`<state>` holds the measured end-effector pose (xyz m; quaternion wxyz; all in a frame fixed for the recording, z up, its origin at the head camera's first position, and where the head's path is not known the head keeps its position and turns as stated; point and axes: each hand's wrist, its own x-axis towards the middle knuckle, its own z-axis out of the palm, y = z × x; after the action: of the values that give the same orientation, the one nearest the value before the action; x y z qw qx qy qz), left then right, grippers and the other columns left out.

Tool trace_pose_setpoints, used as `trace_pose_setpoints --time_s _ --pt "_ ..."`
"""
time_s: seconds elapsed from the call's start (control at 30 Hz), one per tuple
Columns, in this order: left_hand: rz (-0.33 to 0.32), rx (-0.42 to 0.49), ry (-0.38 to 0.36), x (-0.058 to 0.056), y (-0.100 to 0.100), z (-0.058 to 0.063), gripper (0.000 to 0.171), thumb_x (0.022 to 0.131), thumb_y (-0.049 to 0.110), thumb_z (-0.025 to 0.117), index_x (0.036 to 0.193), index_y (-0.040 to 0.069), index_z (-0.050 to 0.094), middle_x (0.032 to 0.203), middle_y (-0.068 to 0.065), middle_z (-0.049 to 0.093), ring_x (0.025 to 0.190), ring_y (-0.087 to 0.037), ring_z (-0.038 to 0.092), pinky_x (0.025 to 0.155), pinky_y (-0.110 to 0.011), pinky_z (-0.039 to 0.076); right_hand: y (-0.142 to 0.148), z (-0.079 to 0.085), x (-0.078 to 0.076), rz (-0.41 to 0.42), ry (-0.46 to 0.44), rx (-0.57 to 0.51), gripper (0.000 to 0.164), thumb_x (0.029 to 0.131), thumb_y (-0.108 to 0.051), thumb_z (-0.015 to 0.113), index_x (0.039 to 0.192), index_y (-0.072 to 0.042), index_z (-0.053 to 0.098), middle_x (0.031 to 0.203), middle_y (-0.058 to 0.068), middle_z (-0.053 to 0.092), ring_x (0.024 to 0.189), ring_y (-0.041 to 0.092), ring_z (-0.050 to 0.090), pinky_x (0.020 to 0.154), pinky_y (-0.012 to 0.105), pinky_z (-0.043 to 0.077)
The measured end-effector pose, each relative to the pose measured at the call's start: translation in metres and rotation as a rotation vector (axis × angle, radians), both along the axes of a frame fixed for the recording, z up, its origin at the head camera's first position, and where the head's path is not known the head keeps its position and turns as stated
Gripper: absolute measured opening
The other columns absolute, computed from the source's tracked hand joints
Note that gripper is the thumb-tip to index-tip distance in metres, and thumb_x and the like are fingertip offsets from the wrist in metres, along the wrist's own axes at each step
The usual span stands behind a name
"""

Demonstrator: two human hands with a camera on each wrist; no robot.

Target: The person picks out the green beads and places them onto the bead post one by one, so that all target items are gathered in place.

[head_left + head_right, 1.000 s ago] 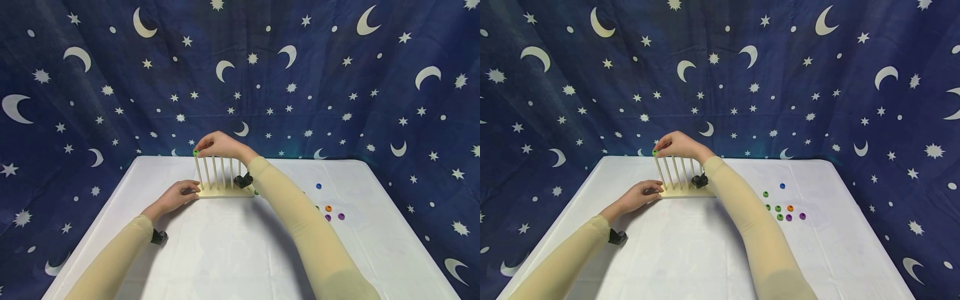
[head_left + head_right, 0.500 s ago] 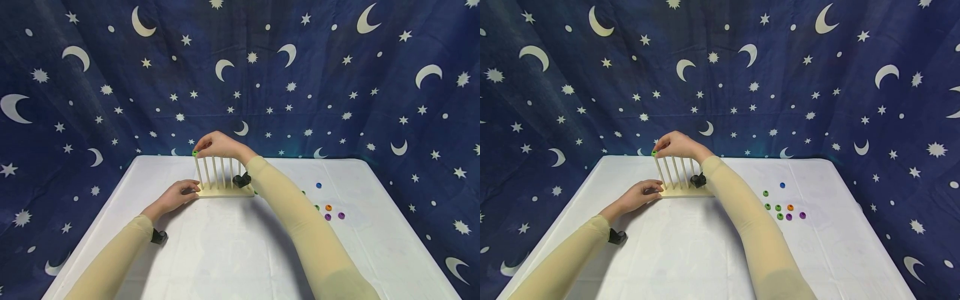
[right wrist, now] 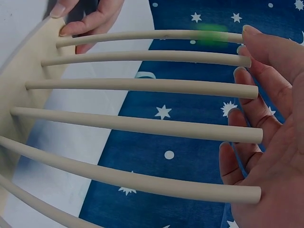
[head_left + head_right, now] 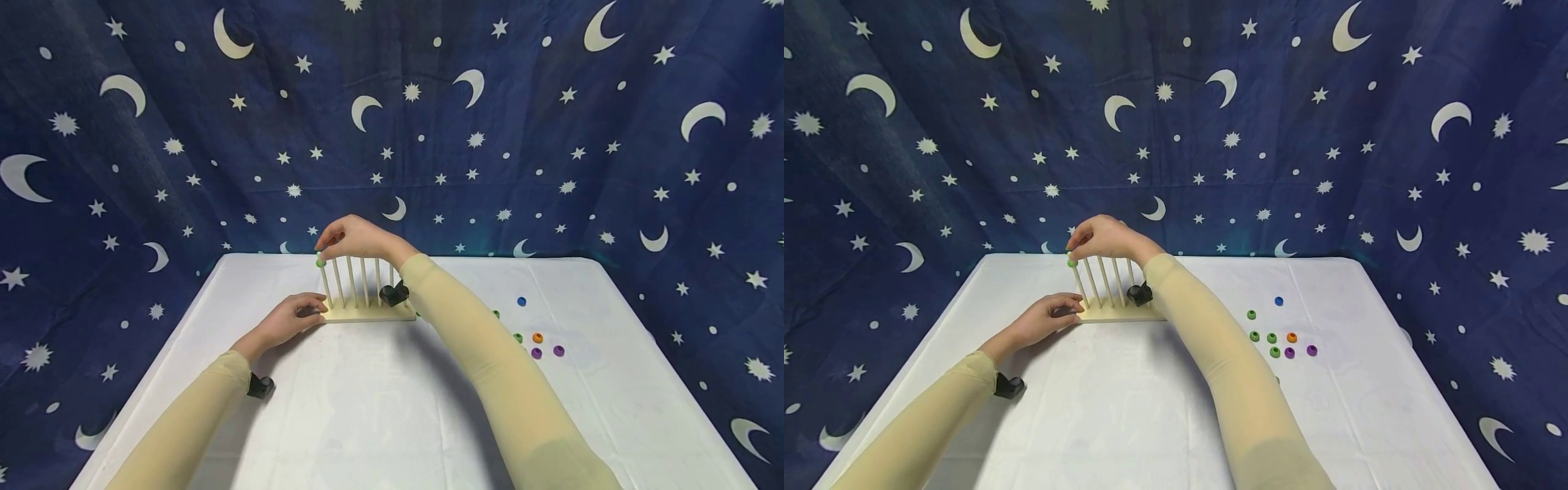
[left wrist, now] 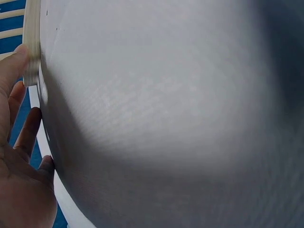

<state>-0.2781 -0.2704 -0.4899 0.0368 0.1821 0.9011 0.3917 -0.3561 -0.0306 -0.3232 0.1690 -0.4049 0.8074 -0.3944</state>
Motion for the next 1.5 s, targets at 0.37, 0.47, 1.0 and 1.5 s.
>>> trace_pose_setpoints --time_s 0.37,0.47,1.0,1.5 --pt "0.0 0.002 0.004 -0.002 0.001 0.001 0.014 0.095 0.017 0.076 0.109 0.014 0.073 0.143 -0.014 0.059 0.138 -0.038 0.047 0.117 -0.058 0.031 0.009 0.005 0.0 -0.012 0.031 -0.025 0.017 0.093 -0.023 0.077 0.109 -0.019 0.077 0.108 -0.007 0.072 0.103 0.012 0.064 0.089 0.029 0.054" --pt "0.001 0.009 0.002 -0.001 0.001 0.002 0.014 0.095 0.016 0.076 0.109 0.014 0.074 0.143 -0.014 0.059 0.138 -0.037 0.047 0.117 -0.057 0.031 0.013 0.008 0.001 -0.02 0.023 -0.041 0.017 0.093 -0.023 0.077 0.109 -0.019 0.077 0.109 -0.006 0.071 0.102 0.013 0.064 0.089 0.03 0.055" --pt "0.037 -0.009 -0.005 0.004 0.005 0.003 0.014 0.094 0.018 0.076 0.108 0.016 0.074 0.145 -0.013 0.058 0.14 -0.038 0.046 0.119 -0.056 0.03 0.064 0.032 0.004 -0.106 0.034 -0.057 0.024 0.093 -0.03 0.078 0.115 -0.021 0.075 0.119 -0.006 0.069 0.11 0.012 0.062 0.094 0.033 0.054" --pt "0.042 -0.015 0.012 0.004 0.005 0.001 0.011 0.094 0.019 0.077 0.104 0.019 0.074 0.143 -0.012 0.059 0.139 -0.038 0.047 0.118 -0.057 0.031 0.137 0.029 0.009 -0.235 0.086 -0.031 0.031 0.093 -0.032 0.077 0.12 -0.018 0.073 0.123 -0.002 0.069 0.111 0.019 0.059 0.092 0.042 0.052"
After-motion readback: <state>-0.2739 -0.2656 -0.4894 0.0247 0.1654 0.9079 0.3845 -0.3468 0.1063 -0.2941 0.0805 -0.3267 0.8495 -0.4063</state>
